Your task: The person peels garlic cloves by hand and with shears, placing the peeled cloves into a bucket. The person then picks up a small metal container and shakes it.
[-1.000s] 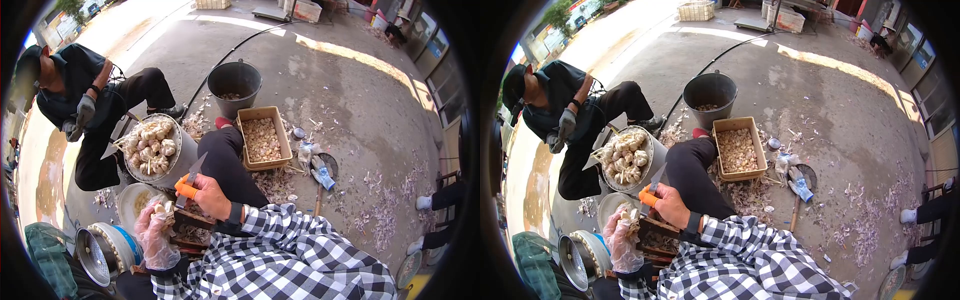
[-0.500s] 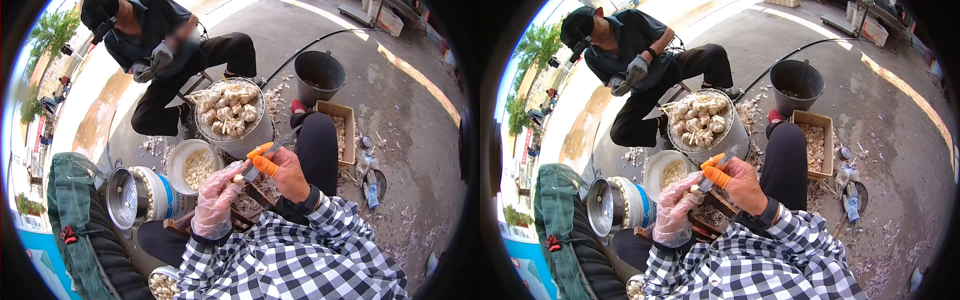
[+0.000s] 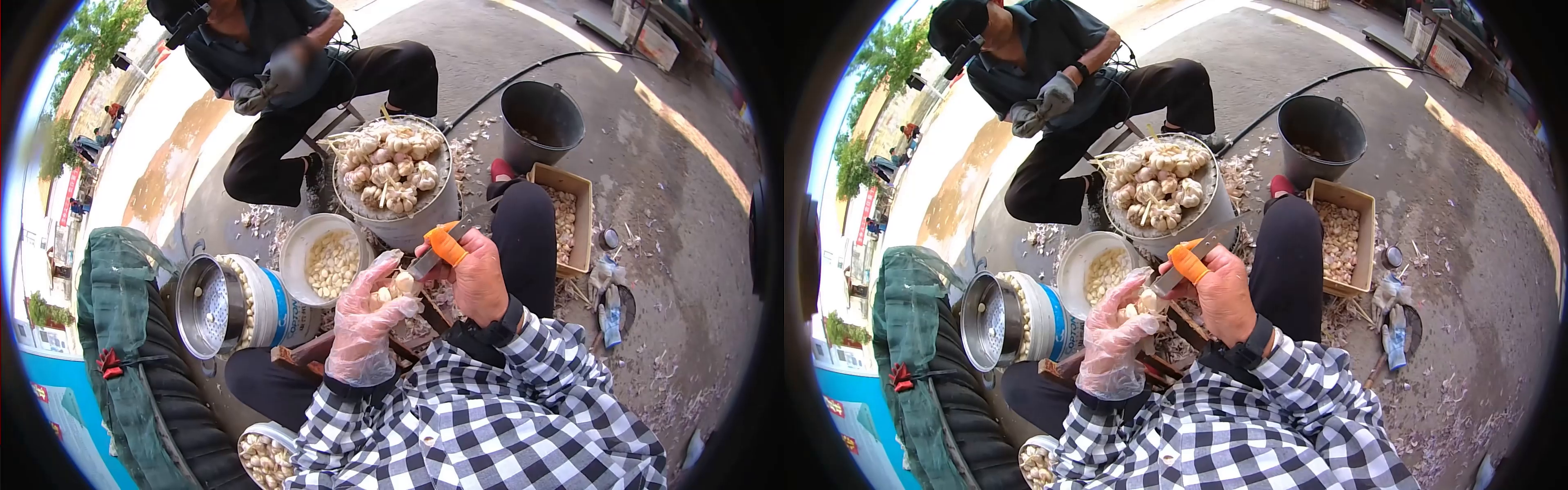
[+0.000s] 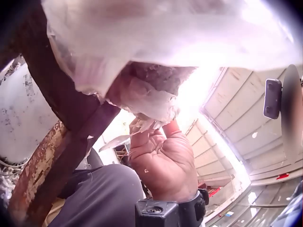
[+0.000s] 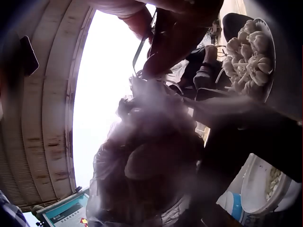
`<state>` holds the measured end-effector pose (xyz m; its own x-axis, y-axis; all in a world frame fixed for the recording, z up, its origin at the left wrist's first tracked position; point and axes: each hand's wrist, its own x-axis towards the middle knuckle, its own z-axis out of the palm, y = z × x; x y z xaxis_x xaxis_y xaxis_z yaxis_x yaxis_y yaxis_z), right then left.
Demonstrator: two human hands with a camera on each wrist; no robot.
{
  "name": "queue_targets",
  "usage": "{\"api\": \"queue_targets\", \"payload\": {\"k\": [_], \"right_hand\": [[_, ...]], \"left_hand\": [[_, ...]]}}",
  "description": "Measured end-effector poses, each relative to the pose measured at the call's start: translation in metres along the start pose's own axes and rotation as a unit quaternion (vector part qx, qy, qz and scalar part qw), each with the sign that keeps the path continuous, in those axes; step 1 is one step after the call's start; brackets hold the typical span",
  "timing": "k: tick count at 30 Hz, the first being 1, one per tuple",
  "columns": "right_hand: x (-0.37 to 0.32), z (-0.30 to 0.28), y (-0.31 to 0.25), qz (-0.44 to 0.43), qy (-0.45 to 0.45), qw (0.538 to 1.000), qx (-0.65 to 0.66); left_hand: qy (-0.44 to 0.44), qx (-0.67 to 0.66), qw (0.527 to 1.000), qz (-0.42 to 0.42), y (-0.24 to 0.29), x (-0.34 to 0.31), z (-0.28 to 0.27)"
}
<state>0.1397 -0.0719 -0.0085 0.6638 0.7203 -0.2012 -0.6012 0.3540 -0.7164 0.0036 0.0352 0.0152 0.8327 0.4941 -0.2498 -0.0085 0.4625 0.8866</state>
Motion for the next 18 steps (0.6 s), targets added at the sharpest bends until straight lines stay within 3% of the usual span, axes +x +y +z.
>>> {"api": "queue_targets", "payload": {"k": [3,4,6,11,14,17,18], "right_hand": [[-0.005,0.011,0.000,-0.042,0.009,0.999,-0.033],[-0.006,0.014,0.001,-0.069,0.007,0.996,-0.058],[-0.006,0.014,0.002,-0.073,-0.002,0.996,-0.058],[0.000,0.002,0.004,-0.106,0.020,0.988,-0.109],[0.005,-0.008,0.009,-0.057,0.024,0.989,-0.134],[0.002,-0.008,0.004,-0.075,0.015,0.989,-0.124],[-0.001,-0.002,0.000,-0.110,-0.025,0.988,-0.108]], "left_hand": [[0.045,0.208,0.973,0.089,-0.001,-0.003,0.009],[0.046,0.208,0.973,0.089,-0.003,-0.001,0.008],[0.033,0.290,0.939,0.184,-0.007,0.002,0.005],[0.046,0.254,0.955,0.146,-0.003,-0.002,0.003],[0.013,0.328,0.923,0.199,-0.002,0.002,-0.006],[0.023,0.358,0.913,0.194,-0.003,0.002,-0.011],[0.012,0.404,0.891,0.206,-0.001,0.003,-0.012]]}}
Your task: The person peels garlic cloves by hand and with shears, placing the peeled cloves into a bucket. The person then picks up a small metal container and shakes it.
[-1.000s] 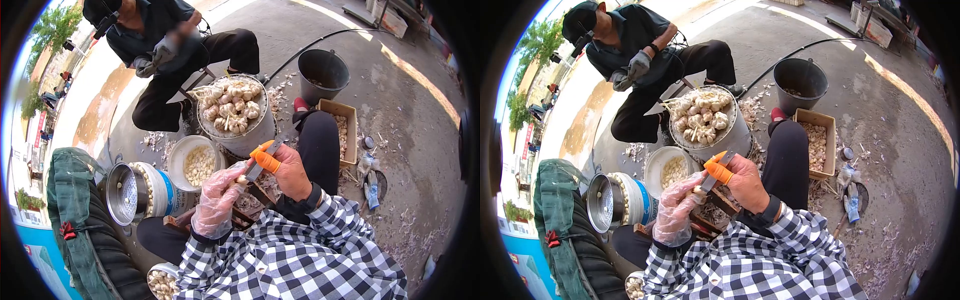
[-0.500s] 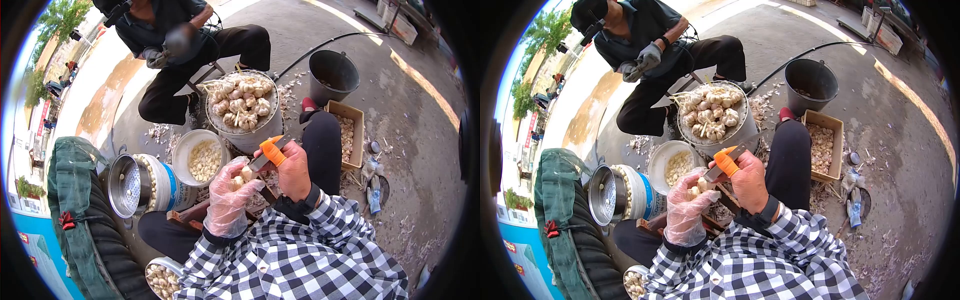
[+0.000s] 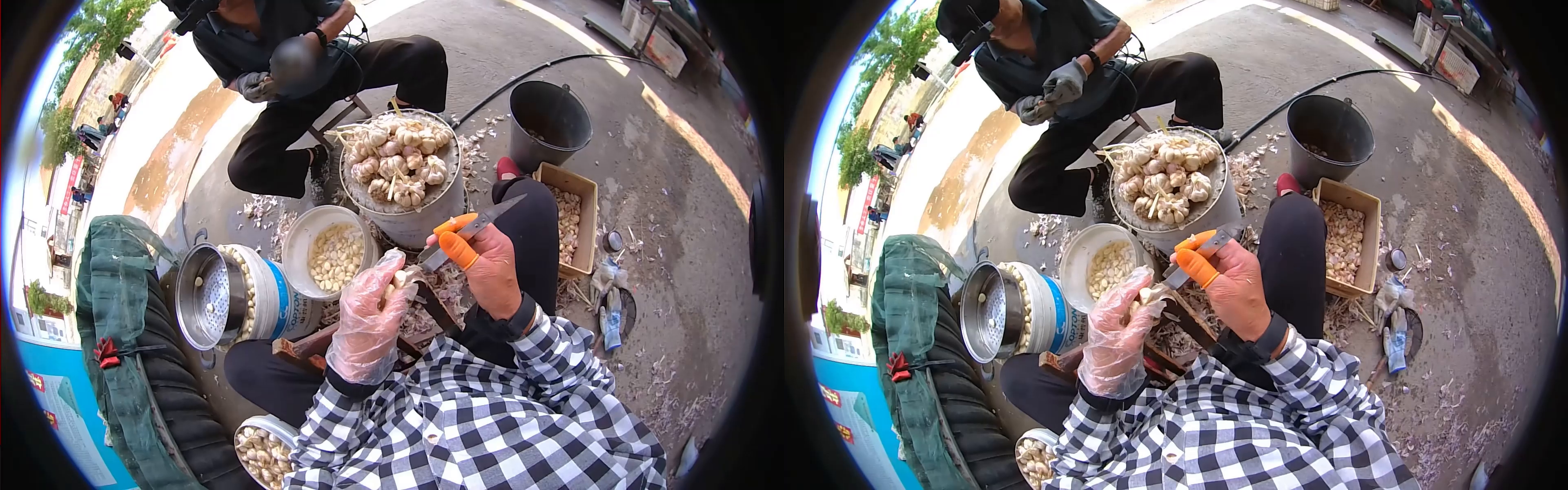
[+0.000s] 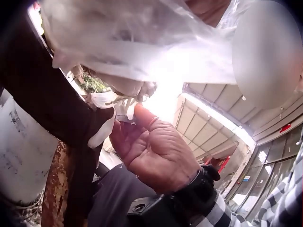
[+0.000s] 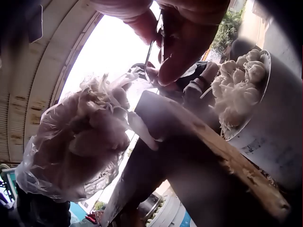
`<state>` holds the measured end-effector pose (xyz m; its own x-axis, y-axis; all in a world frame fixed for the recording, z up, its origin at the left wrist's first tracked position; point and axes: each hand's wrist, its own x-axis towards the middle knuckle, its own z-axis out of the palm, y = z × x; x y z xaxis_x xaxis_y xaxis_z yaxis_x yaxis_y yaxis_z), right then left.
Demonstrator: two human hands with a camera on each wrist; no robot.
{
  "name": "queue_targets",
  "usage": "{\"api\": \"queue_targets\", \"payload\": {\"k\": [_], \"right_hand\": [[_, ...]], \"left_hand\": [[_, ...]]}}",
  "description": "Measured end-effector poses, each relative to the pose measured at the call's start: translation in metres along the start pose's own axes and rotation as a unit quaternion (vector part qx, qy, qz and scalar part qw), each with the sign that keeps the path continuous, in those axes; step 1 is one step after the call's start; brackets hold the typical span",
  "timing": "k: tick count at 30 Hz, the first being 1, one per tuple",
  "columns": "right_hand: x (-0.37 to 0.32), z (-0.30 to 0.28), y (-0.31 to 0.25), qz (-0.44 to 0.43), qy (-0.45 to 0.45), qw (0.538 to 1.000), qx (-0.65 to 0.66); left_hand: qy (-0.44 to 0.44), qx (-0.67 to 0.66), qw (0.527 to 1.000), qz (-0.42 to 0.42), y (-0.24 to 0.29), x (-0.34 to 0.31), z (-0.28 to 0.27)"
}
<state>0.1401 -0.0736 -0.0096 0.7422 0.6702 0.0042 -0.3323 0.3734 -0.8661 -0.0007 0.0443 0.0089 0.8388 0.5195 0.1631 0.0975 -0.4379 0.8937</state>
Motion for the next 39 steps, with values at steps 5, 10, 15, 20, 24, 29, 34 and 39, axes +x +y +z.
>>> {"api": "queue_targets", "payload": {"k": [5,10,15,20,24,29,34,39], "right_hand": [[-0.006,0.007,-0.018,-0.041,-0.133,0.984,-0.115],[0.001,0.000,-0.003,-0.038,-0.117,0.990,-0.071],[0.005,0.000,-0.012,0.042,-0.059,0.997,-0.002],[0.002,-0.001,-0.005,0.046,-0.014,0.998,-0.028],[-0.004,-0.006,0.009,0.090,-0.036,0.992,-0.082],[0.003,-0.014,0.002,0.011,-0.074,0.995,-0.073],[0.003,0.004,-0.011,0.061,-0.156,0.983,-0.075],[0.003,0.009,-0.007,0.111,-0.115,0.985,-0.070]], "left_hand": [[-0.030,0.100,0.993,0.056,0.013,0.008,-0.005],[-0.054,0.108,0.991,0.054,0.032,0.006,-0.007],[-0.074,0.045,0.996,0.014,0.016,0.005,-0.007],[-0.012,-0.103,0.994,-0.031,0.008,-0.003,0.006],[0.047,-0.368,0.910,-0.187,0.014,-0.002,0.007],[0.044,-0.369,0.895,-0.247,0.003,0.000,0.002],[0.021,-0.285,0.938,-0.195,0.011,0.003,0.008],[0.011,-0.211,0.969,-0.128,0.016,0.006,0.005]]}}
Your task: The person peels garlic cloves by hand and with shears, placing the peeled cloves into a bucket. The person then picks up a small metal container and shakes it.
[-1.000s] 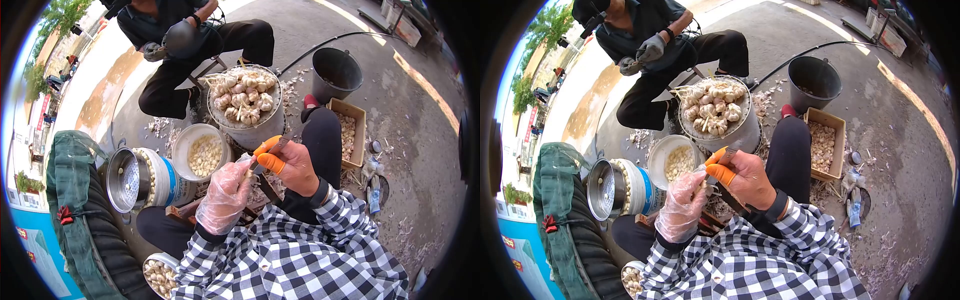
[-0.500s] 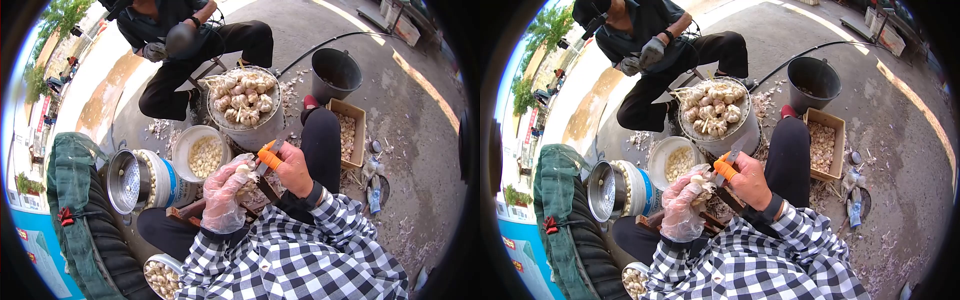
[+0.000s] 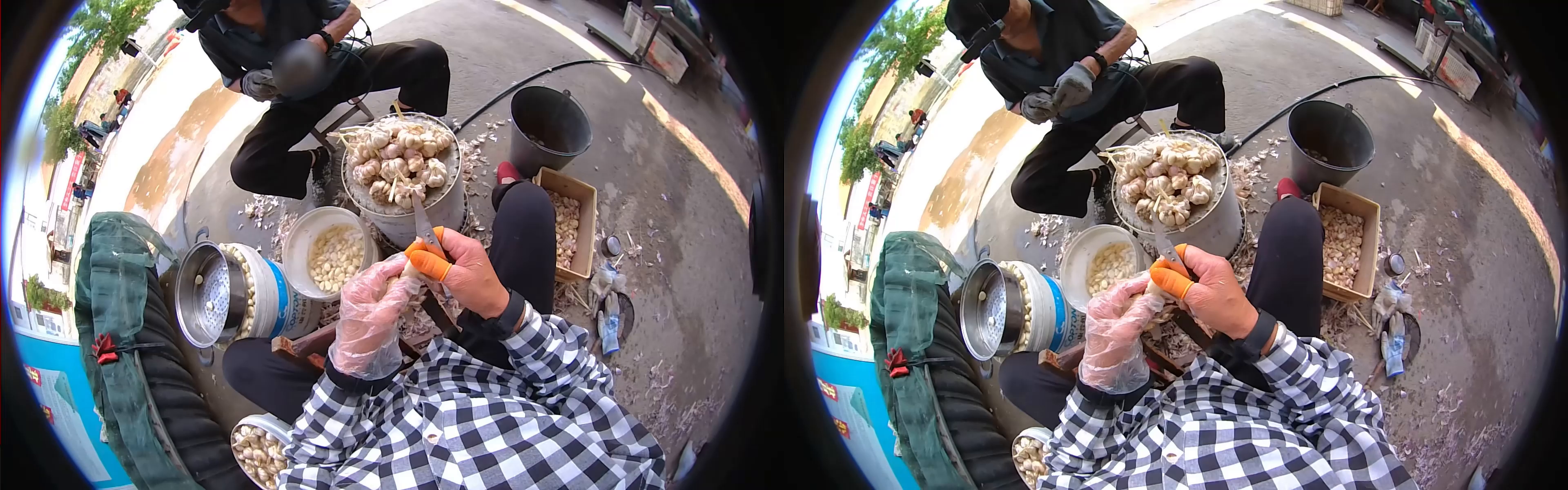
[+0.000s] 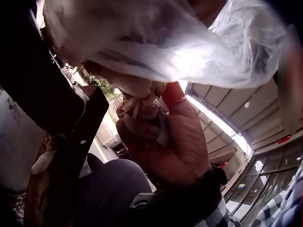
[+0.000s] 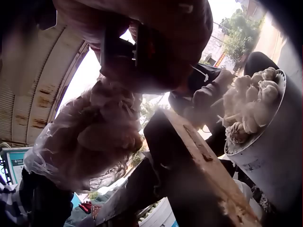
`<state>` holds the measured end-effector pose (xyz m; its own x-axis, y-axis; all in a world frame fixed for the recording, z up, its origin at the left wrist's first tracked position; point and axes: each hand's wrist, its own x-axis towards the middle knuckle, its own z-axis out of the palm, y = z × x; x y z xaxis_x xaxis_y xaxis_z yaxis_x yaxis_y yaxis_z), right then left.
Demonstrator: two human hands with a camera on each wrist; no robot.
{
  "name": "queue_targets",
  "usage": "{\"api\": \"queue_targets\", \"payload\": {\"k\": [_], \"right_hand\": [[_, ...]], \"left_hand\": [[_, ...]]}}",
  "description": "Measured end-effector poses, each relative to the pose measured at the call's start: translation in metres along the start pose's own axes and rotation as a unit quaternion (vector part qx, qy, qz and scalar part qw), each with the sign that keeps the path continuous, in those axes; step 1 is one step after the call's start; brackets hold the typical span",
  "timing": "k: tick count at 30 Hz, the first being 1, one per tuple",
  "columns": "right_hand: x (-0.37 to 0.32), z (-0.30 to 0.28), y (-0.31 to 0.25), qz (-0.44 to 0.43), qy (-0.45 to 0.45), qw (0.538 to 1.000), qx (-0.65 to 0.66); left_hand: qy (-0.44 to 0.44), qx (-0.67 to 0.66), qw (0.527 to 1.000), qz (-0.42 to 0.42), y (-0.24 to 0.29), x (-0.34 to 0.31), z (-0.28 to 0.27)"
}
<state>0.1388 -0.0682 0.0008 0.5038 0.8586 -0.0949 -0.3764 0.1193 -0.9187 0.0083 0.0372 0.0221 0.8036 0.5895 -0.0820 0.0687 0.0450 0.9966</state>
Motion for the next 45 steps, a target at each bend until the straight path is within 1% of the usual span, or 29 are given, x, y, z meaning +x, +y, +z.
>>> {"api": "queue_targets", "payload": {"k": [2,4,7,9,13,14,15,16,18,19,20,21,23,25,26,27,28,29,30,31,33,35,37,39,41,42,43,44,45], "right_hand": [[-0.001,0.003,0.003,0.003,0.006,1.000,0.030],[-0.002,0.005,0.005,0.007,0.013,0.998,0.057],[-0.003,0.007,0.002,0.004,0.021,0.997,0.071],[-0.004,0.008,0.001,-0.030,0.028,0.999,-0.011],[-0.004,0.006,-0.001,-0.031,0.008,0.998,-0.057],[-0.004,0.005,0.002,0.021,-0.006,1.000,0.021],[-0.003,0.004,0.004,0.074,-0.021,0.992,0.097],[-0.003,0.003,0.005,0.073,-0.021,0.993,0.094],[-0.001,-0.001,0.006,0.117,-0.046,0.949,0.290],[0.001,-0.006,0.008,0.115,-0.045,0.950,0.286],[0.004,-0.011,0.012,0.105,-0.041,0.938,0.329],[0.005,-0.016,0.013,0.095,-0.037,0.923,0.371],[0.004,-0.021,0.011,0.097,-0.036,0.925,0.365],[0.002,-0.020,0.003,0.059,0.013,0.955,0.289],[0.000,-0.021,0.002,0.031,0.024,0.967,0.253],[-0.002,-0.021,-0.001,0.034,0.019,0.967,0.253],[-0.005,-0.020,-0.005,-0.020,0.038,0.992,0.123],[-0.009,-0.018,-0.010,-0.074,0.054,0.996,-0.009],[-0.013,-0.015,-0.017,-0.079,0.060,0.992,-0.082],[-0.011,-0.015,-0.010,-0.176,0.055,0.963,-0.198],[-0.013,-0.012,-0.016,-0.222,0.041,0.931,-0.286],[-0.022,-0.011,-0.024,-0.114,0.027,0.958,-0.262],[-0.023,-0.005,-0.029,-0.093,0.002,0.957,-0.275],[-0.023,0.000,-0.030,-0.109,-0.005,0.954,-0.278],[-0.022,0.009,-0.030,-0.103,0.011,0.958,-0.269],[-0.020,0.011,-0.031,-0.021,-0.011,0.982,-0.186],[-0.020,0.008,-0.030,0.061,-0.030,0.993,-0.101],[-0.020,0.001,-0.022,0.067,-0.059,0.985,-0.150],[-0.020,0.001,-0.014,0.066,-0.044,0.983,-0.164]], "left_hand": [[-0.014,0.025,0.999,0.026,0.008,-0.001,-0.001],[0.006,-0.016,0.999,-0.030,0.010,-0.001,-0.001],[0.002,0.028,1.000,-0.001,0.010,-0.001,-0.004],[0.009,0.033,0.999,0.002,0.007,-0.001,-0.006],[0.012,0.038,0.999,-0.019,0.002,-0.001,-0.013],[0.012,0.037,0.999,-0.018,0.003,-0.002,-0.012],[0.007,-0.024,0.999,-0.035,0.007,-0.003,-0.012],[0.002,-0.084,0.995,-0.051,0.010,-0.004,-0.010],[-0.011,-0.105,0.993,-0.051,0.013,-0.006,-0.009],[-0.024,-0.123,0.991,-0.052,0.013,-0.006,-0.008],[-0.032,-0.083,0.996,-0.023,0.004,-0.005,-0.010],[-0.034,-0.086,0.995,-0.021,0.003,-0.003,-0.011],[-0.050,-0.088,0.993,-0.066,0.003,-0.001,-0.013],[-0.049,-0.054,0.995,-0.068,0.008,0.006,-0.004],[-0.063,-0.040,0.996,-0.041,0.007,0.008,0.002],[-0.076,-0.026,0.997,-0.014,0.007,0.010,0.004],[-0.118,-0.001,0.992,-0.036,0.006,0.013,0.002],[-0.147,-0.049,0.987,-0.042,0.008,0.015,0.005],[-0.163,-0.027,0.986,-0.028,0.011,0.016,0.009],[-0.177,-0.003,0.984,-0.016,0.014,0.016,0.011],[-0.181,-0.021,0.983,-0.034,0.011,0.014,0.011],[-0.179,-0.064,0.981,-0.046,0.004,0.011,0.011],[-0.168,-0.036,0.983,0.059,-0.005,0.013,0.010],[-0.155,-0.024,0.987,0.040,-0.002,0.006,0.006],[-0.155,-0.200,0.965,-0.065,0.007,-0.001,0.002],[-0.154,-0.228,0.956,-0.098,0.004,-0.003,-0.004],[-0.120,-0.231,0.959,-0.108,0.012,-0.008,-0.008],[-0.098,-0.215,0.964,-0.123,0.017,-0.011,-0.012],[-0.076,-0.197,0.968,-0.138,0.021,-0.012,-0.015]]}}
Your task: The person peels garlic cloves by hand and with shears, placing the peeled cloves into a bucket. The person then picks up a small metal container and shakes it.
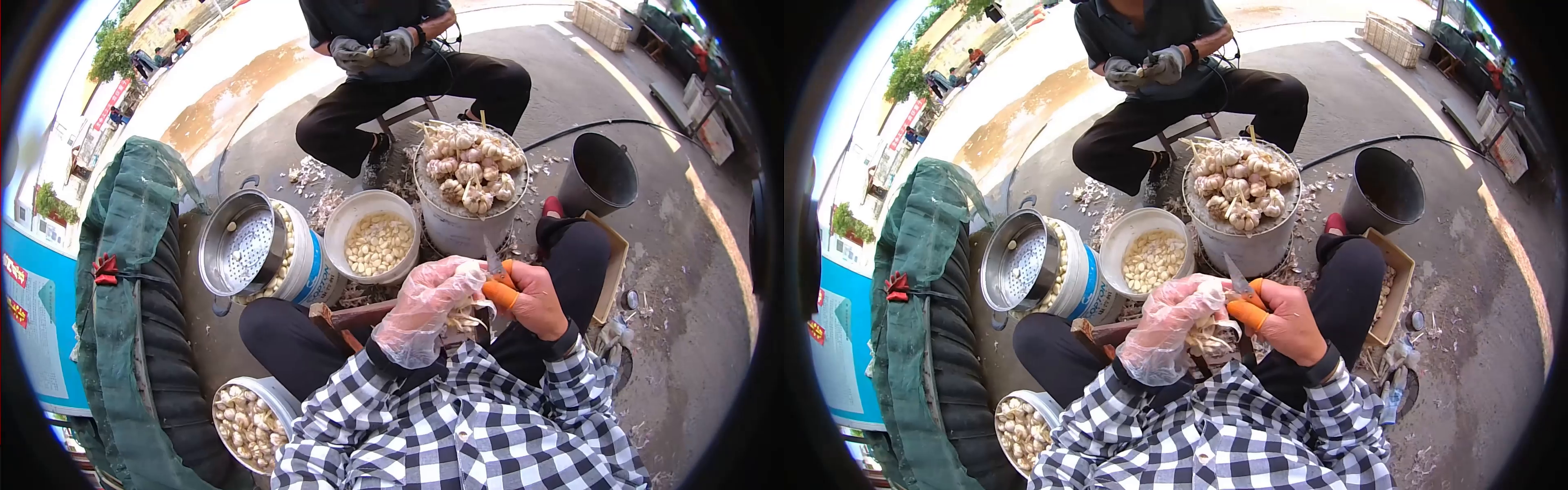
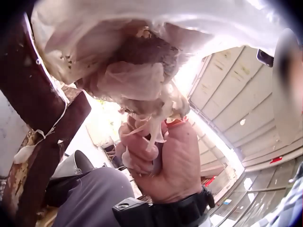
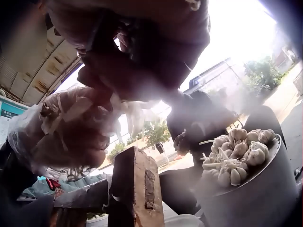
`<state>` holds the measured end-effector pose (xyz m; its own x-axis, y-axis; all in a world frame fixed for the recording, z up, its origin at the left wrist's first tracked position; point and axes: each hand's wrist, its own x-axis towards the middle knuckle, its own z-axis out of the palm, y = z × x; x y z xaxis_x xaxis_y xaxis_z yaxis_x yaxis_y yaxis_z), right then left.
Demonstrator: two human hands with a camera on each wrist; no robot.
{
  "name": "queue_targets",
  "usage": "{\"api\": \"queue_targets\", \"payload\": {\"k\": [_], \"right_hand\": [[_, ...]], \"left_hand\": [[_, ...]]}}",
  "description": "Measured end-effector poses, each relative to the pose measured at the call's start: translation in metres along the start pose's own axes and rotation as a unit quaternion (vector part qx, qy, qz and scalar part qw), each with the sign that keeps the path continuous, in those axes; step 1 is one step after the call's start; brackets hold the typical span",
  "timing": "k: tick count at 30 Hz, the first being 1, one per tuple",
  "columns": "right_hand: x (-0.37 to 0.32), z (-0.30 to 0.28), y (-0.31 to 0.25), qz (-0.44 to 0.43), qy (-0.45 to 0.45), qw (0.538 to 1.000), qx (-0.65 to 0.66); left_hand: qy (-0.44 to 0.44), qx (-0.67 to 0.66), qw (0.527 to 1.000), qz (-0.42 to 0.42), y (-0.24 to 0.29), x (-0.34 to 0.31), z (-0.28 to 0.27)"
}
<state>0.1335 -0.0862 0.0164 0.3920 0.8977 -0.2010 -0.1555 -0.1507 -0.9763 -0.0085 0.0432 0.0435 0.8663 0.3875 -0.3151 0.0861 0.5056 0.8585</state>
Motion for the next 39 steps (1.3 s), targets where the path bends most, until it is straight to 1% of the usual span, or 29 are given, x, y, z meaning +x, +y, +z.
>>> {"api": "queue_targets", "payload": {"k": [2,3,4,6,7,8,9,10,12,14,15,16,18,19,22,23,26,27,28,29,30,32,33,34,35,36,38,39], "right_hand": [[0.001,0.001,0.003,0.004,0.018,0.997,-0.077],[0.002,-0.001,0.008,0.013,0.034,0.995,-0.095],[0.002,-0.003,0.010,0.010,0.032,0.995,-0.095],[0.003,-0.007,0.015,-0.010,0.114,0.990,-0.086],[0.004,-0.009,0.018,-0.019,0.131,0.988,-0.080],[0.003,-0.012,0.014,0.030,0.122,0.992,-0.033],[0.003,-0.014,0.015,0.036,0.121,0.992,-0.015],[0.004,-0.014,0.016,0.042,0.120,0.992,0.002],[0.004,-0.014,0.018,0.041,0.115,0.993,0.002],[0.005,-0.012,0.020,0.040,0.112,0.993,0.000],[0.005,-0.011,0.020,0.047,0.113,0.992,0.004],[0.006,-0.010,0.021,0.054,0.115,0.992,0.008],[0.007,-0.009,0.021,0.050,0.114,0.992,0.013],[0.007,-0.009,0.021,0.047,0.113,0.992,0.015],[0.006,-0.009,0.021,0.045,0.119,0.992,0.016],[0.005,-0.010,0.020,0.045,0.119,0.992,0.016],[0.001,-0.014,0.023,0.046,0.141,0.989,0.007],[0.001,-0.016,0.024,0.034,0.145,0.989,0.024],[0.000,-0.020,0.026,0.023,0.150,0.988,0.038],[0.001,-0.021,0.028,0.004,0.157,0.986,0.058],[0.002,-0.021,0.029,0.010,0.164,0.985,0.054],[0.004,-0.020,0.033,-0.029,0.171,0.981,0.090],[0.005,-0.020,0.036,-0.040,0.165,0.981,0.098],[0.003,-0.019,0.032,-0.033,0.166,0.981,0.097],[0.003,-0.018,0.034,-0.051,0.164,0.980,0.104],[0.003,-0.019,0.035,-0.070,0.162,0.978,0.110],[0.002,-0.018,0.028,-0.075,0.148,0.977,0.135],[0.001,-0.015,0.018,-0.078,0.134,0.981,0.117]], "left_hand": [[0.028,-0.052,0.998,0.004,0.004,-0.004,-0.006],[0.055,-0.080,0.995,0.026,0.007,-0.006,-0.009],[0.078,-0.094,0.992,0.040,0.015,-0.010,-0.016],[0.201,-0.190,0.956,0.095,0.020,-0.005,-0.045],[0.294,-0.051,0.935,0.193,0.025,-0.005,-0.064],[0.377,0.091,0.878,0.282,0.032,-0.006,-0.088],[0.347,-0.076,0.896,0.267,0.042,-0.012,-0.129],[0.305,-0.241,0.888,0.245,0.056,-0.019,-0.170],[0.434,-0.236,0.826,0.273,0.083,-0.030,-0.211],[0.370,-0.254,0.854,0.265,0.084,-0.046,-0.263],[0.404,-0.281,0.834,0.251,0.089,-0.047,-0.262],[0.404,-0.279,0.834,0.252,0.089,-0.047,-0.260],[0.385,-0.228,0.864,0.230,0.085,-0.044,-0.254],[0.385,-0.228,0.865,0.228,0.083,-0.041,-0.253],[0.396,-0.275,0.832,0.274,0.076,-0.031,-0.256],[0.432,-0.292,0.806,0.280,0.074,-0.031,-0.262],[0.437,-0.287,0.798,0.301,0.070,-0.036,-0.257],[0.411,-0.270,0.827,0.272,0.072,-0.040,-0.241],[0.387,-0.224,0.848,0.284,0.067,-0.037,-0.232],[0.368,-0.104,0.884,0.269,0.056,-0.036,-0.220],[0.339,0.017,0.907,0.250,0.051,-0.035,-0.191],[0.256,-0.085,0.956,0.119,0.051,-0.025,-0.130],[0.266,-0.002,0.958,0.105,0.059,-0.025,-0.080],[0.250,0.116,0.949,0.149,0.052,-0.016,-0.056],[0.220,0.013,0.973,0.073,0.057,-0.013,-0.033],[0.185,0.055,0.980,0.053,0.050,-0.003,-0.023],[0.099,0.023,0.993,0.060,0.030,0.015,-0.004],[0.074,0.002,0.997,0.021,0.016,0.027,-0.003]]}}
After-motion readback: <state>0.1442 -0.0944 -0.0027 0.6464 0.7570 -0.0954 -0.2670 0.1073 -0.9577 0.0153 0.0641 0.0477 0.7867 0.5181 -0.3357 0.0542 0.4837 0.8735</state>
